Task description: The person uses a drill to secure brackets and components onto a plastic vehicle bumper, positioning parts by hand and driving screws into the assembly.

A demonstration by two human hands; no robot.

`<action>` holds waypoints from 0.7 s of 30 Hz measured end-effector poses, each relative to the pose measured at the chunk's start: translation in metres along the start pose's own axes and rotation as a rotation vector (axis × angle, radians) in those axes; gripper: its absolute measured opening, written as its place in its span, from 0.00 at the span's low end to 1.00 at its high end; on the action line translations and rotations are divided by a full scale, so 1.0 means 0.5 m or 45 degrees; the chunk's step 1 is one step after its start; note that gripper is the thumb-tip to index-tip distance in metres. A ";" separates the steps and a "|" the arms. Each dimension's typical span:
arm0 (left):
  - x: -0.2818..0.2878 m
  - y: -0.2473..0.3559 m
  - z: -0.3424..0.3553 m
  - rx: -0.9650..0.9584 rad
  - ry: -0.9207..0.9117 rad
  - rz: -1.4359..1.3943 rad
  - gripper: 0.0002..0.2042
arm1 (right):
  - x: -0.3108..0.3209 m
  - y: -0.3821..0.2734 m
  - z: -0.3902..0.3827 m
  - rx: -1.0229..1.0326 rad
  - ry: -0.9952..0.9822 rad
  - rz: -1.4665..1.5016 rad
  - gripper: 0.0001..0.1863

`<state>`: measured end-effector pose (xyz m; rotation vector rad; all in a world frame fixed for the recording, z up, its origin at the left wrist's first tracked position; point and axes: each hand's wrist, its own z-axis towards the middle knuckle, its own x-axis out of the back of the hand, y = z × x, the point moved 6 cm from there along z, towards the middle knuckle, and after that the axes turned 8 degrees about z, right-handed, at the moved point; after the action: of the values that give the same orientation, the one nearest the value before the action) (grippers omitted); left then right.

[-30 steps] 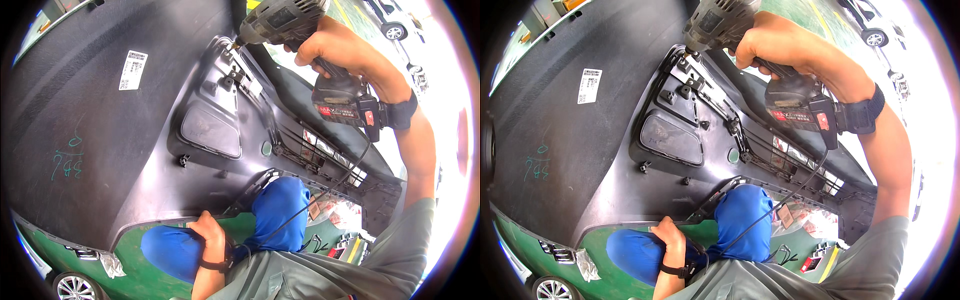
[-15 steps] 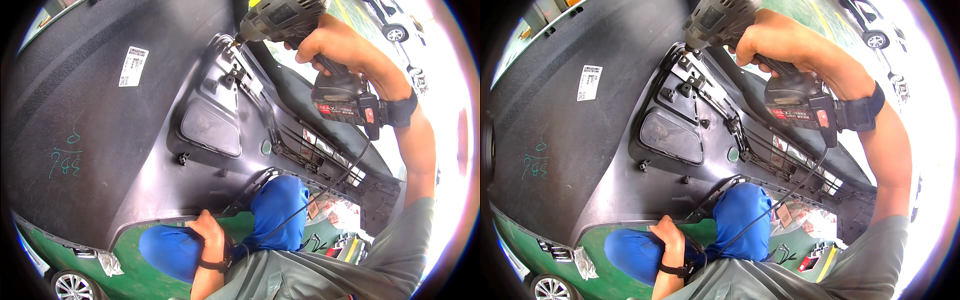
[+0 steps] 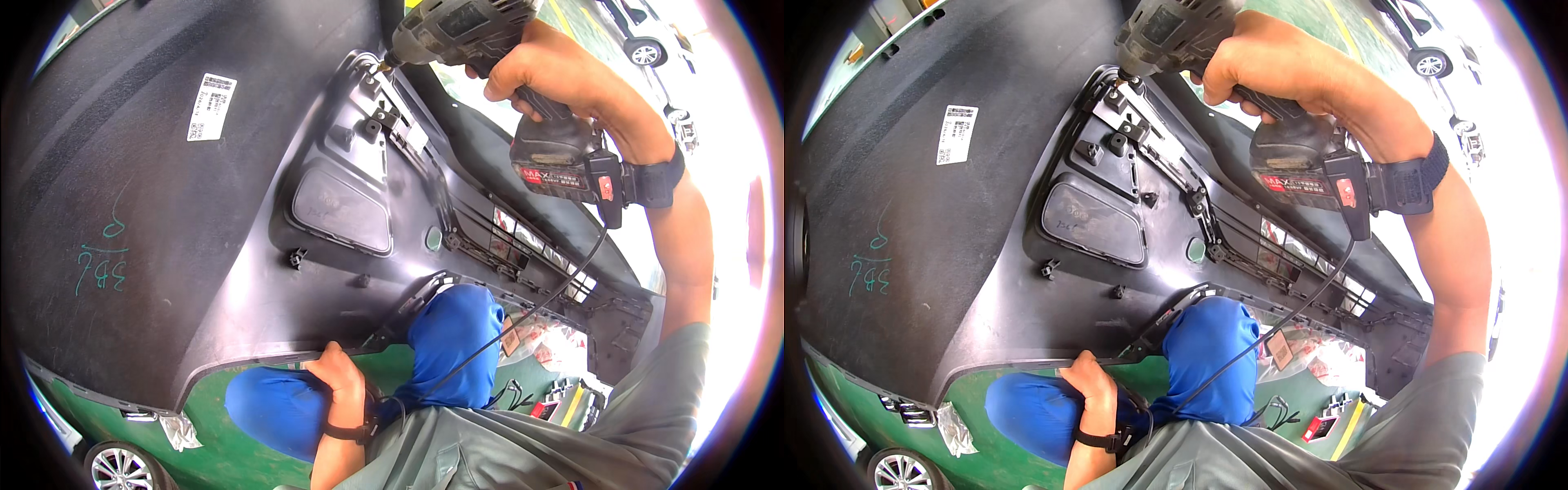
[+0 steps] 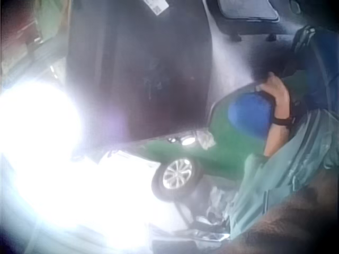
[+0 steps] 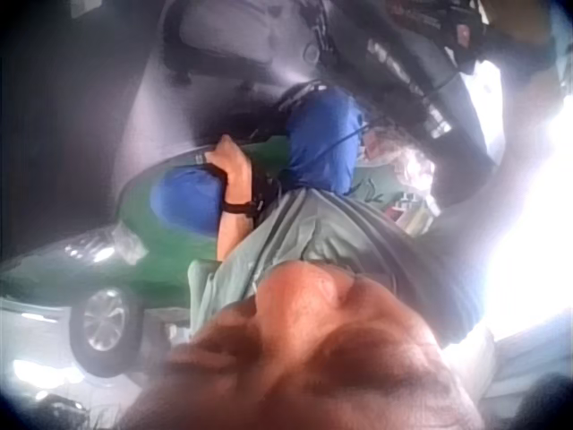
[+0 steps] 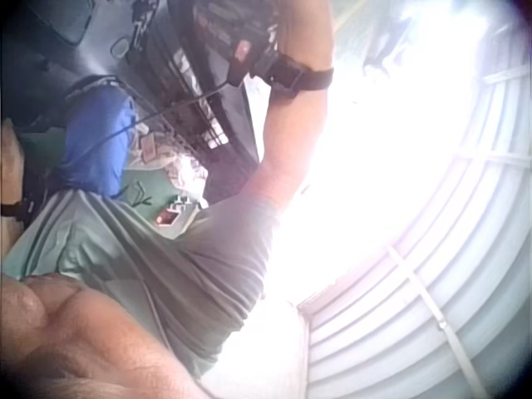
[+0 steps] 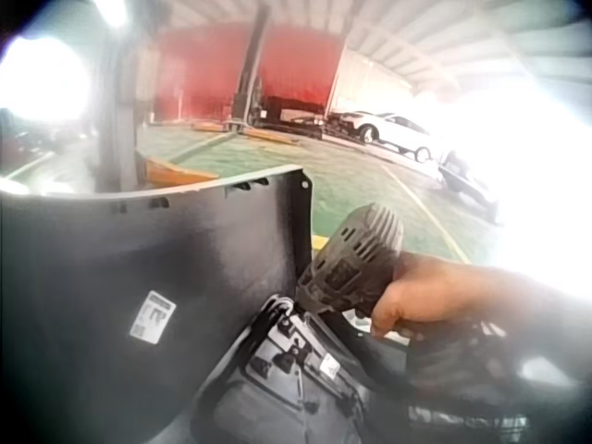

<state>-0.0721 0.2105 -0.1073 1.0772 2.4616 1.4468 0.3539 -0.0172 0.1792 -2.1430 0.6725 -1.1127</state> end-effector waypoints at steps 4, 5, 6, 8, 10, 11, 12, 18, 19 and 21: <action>0.004 -0.017 0.008 -0.027 0.020 -0.017 0.14 | -0.005 -0.009 -0.005 0.004 0.013 0.008 0.19; 0.005 -0.019 0.008 -0.026 0.020 -0.017 0.14 | -0.012 -0.025 -0.015 0.011 0.025 -0.008 0.19; 0.004 -0.015 0.008 -0.021 -0.001 -0.009 0.14 | -0.017 -0.034 -0.022 0.017 0.041 -0.025 0.18; 0.001 -0.002 0.002 -0.017 -0.019 -0.020 0.15 | -0.022 -0.037 -0.025 0.063 0.046 -0.015 0.18; -0.008 0.019 -0.005 -0.025 -0.013 -0.052 0.16 | -0.022 -0.036 -0.026 0.094 0.044 -0.001 0.18; -0.009 0.022 -0.005 -0.031 -0.009 -0.064 0.17 | -0.022 -0.034 -0.026 0.101 0.039 0.008 0.17; -0.008 0.015 -0.001 -0.040 -0.005 -0.067 0.17 | -0.021 -0.034 -0.026 0.109 0.036 0.015 0.17; 0.012 -0.042 0.026 -0.018 -0.022 -0.039 0.19 | -0.006 -0.054 -0.039 -0.108 0.062 -0.122 0.25; 0.013 -0.041 0.025 -0.041 -0.004 -0.042 0.16 | -0.005 -0.059 -0.043 -0.131 0.099 -0.148 0.24; 0.005 -0.021 0.019 -0.099 0.044 -0.048 0.10 | -0.007 -0.067 -0.050 -0.176 0.174 -0.200 0.23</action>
<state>-0.0758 0.2157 -0.1203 0.9939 2.4126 1.5484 0.3359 0.0003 0.2127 -2.2845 0.6686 -1.3417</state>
